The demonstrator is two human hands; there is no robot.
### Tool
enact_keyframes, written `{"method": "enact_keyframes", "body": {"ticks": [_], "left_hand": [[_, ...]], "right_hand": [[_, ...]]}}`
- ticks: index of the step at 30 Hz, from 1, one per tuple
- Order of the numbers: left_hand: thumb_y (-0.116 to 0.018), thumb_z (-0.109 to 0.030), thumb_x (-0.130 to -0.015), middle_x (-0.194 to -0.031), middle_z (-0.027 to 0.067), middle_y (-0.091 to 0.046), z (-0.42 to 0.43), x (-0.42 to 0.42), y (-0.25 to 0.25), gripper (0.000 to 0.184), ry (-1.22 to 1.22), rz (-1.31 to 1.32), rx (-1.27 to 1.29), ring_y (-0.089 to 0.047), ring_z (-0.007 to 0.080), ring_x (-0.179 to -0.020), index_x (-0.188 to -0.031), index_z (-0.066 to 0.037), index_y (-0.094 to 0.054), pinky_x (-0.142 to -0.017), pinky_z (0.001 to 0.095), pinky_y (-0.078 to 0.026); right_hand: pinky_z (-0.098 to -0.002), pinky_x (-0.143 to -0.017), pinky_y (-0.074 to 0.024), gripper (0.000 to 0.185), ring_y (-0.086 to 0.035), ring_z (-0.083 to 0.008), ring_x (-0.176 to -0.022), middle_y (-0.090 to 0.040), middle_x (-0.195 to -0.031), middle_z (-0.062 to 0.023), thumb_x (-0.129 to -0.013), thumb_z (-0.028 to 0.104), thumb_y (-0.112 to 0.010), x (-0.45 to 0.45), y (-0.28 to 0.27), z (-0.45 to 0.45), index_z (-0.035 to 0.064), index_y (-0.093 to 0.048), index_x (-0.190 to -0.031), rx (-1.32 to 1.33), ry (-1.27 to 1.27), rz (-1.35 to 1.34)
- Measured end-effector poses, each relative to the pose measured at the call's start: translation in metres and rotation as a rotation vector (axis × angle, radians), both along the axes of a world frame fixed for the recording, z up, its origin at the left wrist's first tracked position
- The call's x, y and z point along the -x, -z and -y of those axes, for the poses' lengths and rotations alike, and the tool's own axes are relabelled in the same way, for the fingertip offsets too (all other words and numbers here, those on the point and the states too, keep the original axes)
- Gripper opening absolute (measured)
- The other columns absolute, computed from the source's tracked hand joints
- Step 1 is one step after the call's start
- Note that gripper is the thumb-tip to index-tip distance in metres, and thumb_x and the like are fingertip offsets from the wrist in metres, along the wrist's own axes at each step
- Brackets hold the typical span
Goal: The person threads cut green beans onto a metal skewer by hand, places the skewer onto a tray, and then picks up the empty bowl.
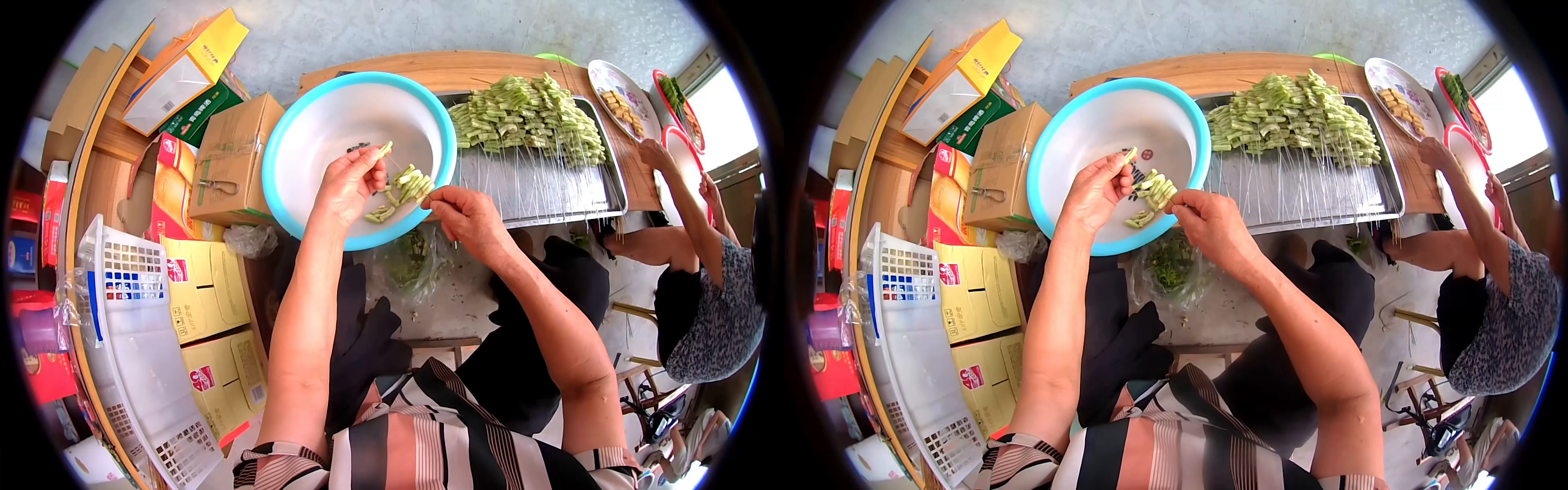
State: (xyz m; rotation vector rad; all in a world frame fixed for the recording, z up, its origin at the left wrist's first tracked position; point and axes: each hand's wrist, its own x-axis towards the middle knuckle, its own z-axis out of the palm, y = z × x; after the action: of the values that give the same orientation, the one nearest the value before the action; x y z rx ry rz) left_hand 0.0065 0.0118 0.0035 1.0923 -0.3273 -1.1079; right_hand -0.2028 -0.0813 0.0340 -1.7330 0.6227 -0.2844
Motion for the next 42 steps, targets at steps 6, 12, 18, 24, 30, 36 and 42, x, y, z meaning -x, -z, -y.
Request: {"method": "enact_keyframes", "body": {"ticks": [6,12,18,24,30,36,42], "left_hand": [[-0.067,-0.019,-0.089,-0.075,-0.0001,-0.059,0.002,0.003,-0.006,0.022,0.035,0.024,-0.018,-0.054,0.0091,-0.066,-0.099,0.0,-0.065,-0.058,0.0234,-0.044],[-0.067,-0.019,-0.089,-0.079,-0.0005,-0.06,0.005,0.008,0.003,0.02,0.085,0.071,-0.048,-0.054,0.0083,-0.067,-0.1,-0.003,-0.066,-0.059,0.0228,-0.044],[-0.065,-0.017,-0.09,-0.096,0.0043,-0.065,0.013,0.029,-0.004,0.022,-0.023,0.118,-0.022,-0.062,0.0118,-0.081,-0.107,-0.003,-0.063,-0.07,0.0258,-0.05],[-0.064,-0.011,-0.09,-0.1,0.0057,-0.066,0.017,0.03,0.0,0.03,-0.021,0.213,0.046,-0.064,0.0136,-0.086,-0.117,0.0,-0.06,-0.076,0.0293,-0.054],[-0.065,-0.007,-0.088,-0.099,0.0072,-0.067,0.019,0.033,-0.001,0.032,-0.061,0.215,0.025,-0.065,0.0132,-0.084,-0.118,0.003,-0.059,-0.074,0.028,-0.055],[-0.066,-0.006,-0.087,-0.096,0.0081,-0.067,0.02,0.031,-0.004,0.032,-0.173,0.204,0.085,-0.065,0.0135,-0.081,-0.117,0.004,-0.06,-0.071,0.0279,-0.056],[-0.065,-0.009,-0.089,-0.094,0.0075,-0.067,0.016,0.033,-0.007,0.026,-0.213,0.219,0.062,-0.065,0.0129,-0.078,-0.113,0.003,-0.064,-0.067,0.0272,-0.057]], "right_hand": [[-0.0304,-0.052,-0.0447,0.018,-0.053,-0.0138,-0.05,-0.057,-0.058,-0.0096,-0.089,0.012,-0.056,0.0,0.0,0.002,0.0,-0.067,-0.097,0.078,0.005,-0.025],[-0.0241,-0.047,-0.0373,0.018,-0.046,-0.0056,-0.05,-0.051,-0.058,0.0003,-0.094,0.013,-0.054,-0.007,0.013,0.002,0.0002,-0.066,-0.098,0.039,0.048,0.064],[-0.0231,-0.046,-0.0366,0.018,-0.044,-0.0046,-0.049,-0.049,-0.055,0.0014,-0.095,0.013,-0.053,-0.014,0.008,0.001,0.0005,-0.067,-0.098,0.024,0.078,0.055],[-0.0228,-0.048,-0.0376,0.019,-0.043,-0.0042,-0.049,-0.048,-0.055,0.0022,-0.095,0.013,-0.053,-0.016,0.01,0.001,0.0011,-0.066,-0.099,0.0,0.092,0.056],[-0.0213,-0.048,-0.036,0.019,-0.041,-0.0036,-0.05,-0.045,-0.056,0.0041,-0.096,0.013,-0.052,-0.017,0.012,0.001,0.0015,-0.066,-0.1,-0.089,0.104,0.063],[-0.0212,-0.048,-0.0352,0.019,-0.04,-0.0032,-0.05,-0.045,-0.057,0.0045,-0.097,0.014,-0.052,-0.017,0.01,-0.001,0.0015,-0.066,-0.102,-0.12,0.111,0.078],[-0.0217,-0.048,-0.036,0.019,-0.041,-0.0036,-0.05,-0.047,-0.057,0.0033,-0.097,0.014,-0.053,-0.013,0.01,-0.003,0.0019,-0.066,-0.101,-0.008,0.098,0.063]]}}
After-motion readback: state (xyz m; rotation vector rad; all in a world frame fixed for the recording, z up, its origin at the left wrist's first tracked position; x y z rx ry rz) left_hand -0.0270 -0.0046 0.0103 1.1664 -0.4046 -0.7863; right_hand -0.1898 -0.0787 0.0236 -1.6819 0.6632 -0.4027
